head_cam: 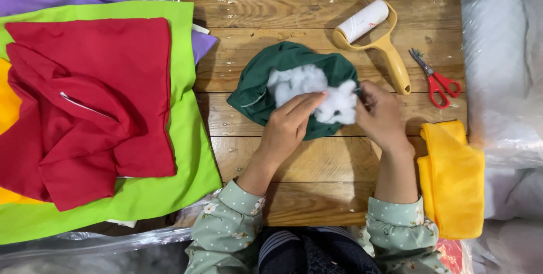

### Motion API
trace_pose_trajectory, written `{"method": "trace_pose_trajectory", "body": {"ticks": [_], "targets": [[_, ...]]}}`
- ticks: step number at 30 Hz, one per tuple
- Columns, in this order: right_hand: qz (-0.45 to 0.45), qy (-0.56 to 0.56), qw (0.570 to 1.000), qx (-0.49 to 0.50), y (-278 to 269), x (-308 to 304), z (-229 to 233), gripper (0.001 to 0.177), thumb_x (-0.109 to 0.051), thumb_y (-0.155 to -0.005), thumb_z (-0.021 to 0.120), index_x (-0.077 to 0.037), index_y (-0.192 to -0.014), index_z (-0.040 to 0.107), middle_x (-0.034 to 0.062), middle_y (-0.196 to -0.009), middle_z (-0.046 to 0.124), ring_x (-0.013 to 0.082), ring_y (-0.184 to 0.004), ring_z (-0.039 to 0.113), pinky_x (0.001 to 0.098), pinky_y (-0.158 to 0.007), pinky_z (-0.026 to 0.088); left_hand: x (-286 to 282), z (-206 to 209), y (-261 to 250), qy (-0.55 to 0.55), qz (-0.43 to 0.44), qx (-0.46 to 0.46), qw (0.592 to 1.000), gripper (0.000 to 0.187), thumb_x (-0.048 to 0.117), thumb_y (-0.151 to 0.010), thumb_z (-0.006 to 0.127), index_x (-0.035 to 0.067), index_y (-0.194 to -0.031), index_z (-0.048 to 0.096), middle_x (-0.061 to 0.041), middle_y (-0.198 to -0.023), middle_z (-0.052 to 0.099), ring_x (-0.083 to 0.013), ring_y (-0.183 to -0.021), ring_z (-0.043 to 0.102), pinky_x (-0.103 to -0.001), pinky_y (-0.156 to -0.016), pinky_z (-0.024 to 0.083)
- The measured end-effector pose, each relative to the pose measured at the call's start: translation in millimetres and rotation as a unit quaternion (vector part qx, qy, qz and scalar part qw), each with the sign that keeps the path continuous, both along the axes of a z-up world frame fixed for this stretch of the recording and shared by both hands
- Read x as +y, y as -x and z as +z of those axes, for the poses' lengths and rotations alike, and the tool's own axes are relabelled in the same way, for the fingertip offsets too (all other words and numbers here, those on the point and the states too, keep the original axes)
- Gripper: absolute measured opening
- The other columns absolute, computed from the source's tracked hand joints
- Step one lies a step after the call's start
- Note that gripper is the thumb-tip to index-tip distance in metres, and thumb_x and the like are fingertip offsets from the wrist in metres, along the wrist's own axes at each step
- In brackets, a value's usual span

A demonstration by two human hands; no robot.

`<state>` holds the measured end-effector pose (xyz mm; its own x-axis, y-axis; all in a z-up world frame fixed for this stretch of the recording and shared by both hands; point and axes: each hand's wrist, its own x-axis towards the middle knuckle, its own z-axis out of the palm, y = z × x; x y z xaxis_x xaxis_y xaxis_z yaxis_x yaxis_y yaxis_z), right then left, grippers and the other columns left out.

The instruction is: Preparing a fabric casing by cutting an opening with scissors and then stuffing it with fiberfill material on a workbench.

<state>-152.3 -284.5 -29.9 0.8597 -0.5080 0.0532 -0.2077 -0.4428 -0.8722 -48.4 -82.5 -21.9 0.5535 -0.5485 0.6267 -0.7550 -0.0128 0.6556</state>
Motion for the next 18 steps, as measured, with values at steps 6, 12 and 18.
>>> {"method": "trace_pose_trajectory", "body": {"ticks": [6, 12, 18], "targets": [[0.144, -0.065, 0.987, 0.028, 4.5, 18.3, 31.3, 0.005, 0.001, -0.087, 0.069, -0.002, -0.088, 0.066, 0.0075, -0.069, 0.058, 0.0138, -0.070, 0.058, 0.0332, -0.059, 0.052, 4.5, 5.1, -1.3, -0.053, -0.065, 0.067, 0.994, 0.034, -0.015, -0.098, 0.048, -0.010, -0.130, 0.058, -0.029, -0.120, 0.065, -0.0469, -0.119, 0.062, -0.058, -0.106, 0.051], [0.181, -0.090, 0.975, -0.095, 11.0, 10.0, 46.6, 0.034, 0.000, -0.085, 0.072, -0.007, -0.056, 0.055, -0.0014, -0.054, 0.040, 0.0081, -0.053, 0.042, 0.0220, -0.051, 0.041, 3.9, -24.3, 4.9, -0.271, 0.068, 0.067, 0.958, 0.015, 0.017, -0.078, 0.063, 0.016, -0.063, 0.062, -0.001, -0.054, 0.053, -0.0313, -0.054, 0.063, -0.043, -0.050, 0.051], [0.034, 0.211, 0.948, -0.237, 8.4, 27.4, 56.0, 0.021, -0.006, -0.086, 0.085, -0.002, -0.081, 0.065, 0.0083, -0.071, 0.059, 0.0259, -0.070, 0.054, 0.0378, -0.073, 0.045, 18.5, 37.6, -4.1, -0.132, 0.002, 0.045, 0.990, 0.022, 0.015, -0.086, 0.077, 0.000, -0.102, 0.073, -0.017, -0.081, 0.070, -0.0352, -0.077, 0.072, -0.041, -0.061, 0.059]]}}
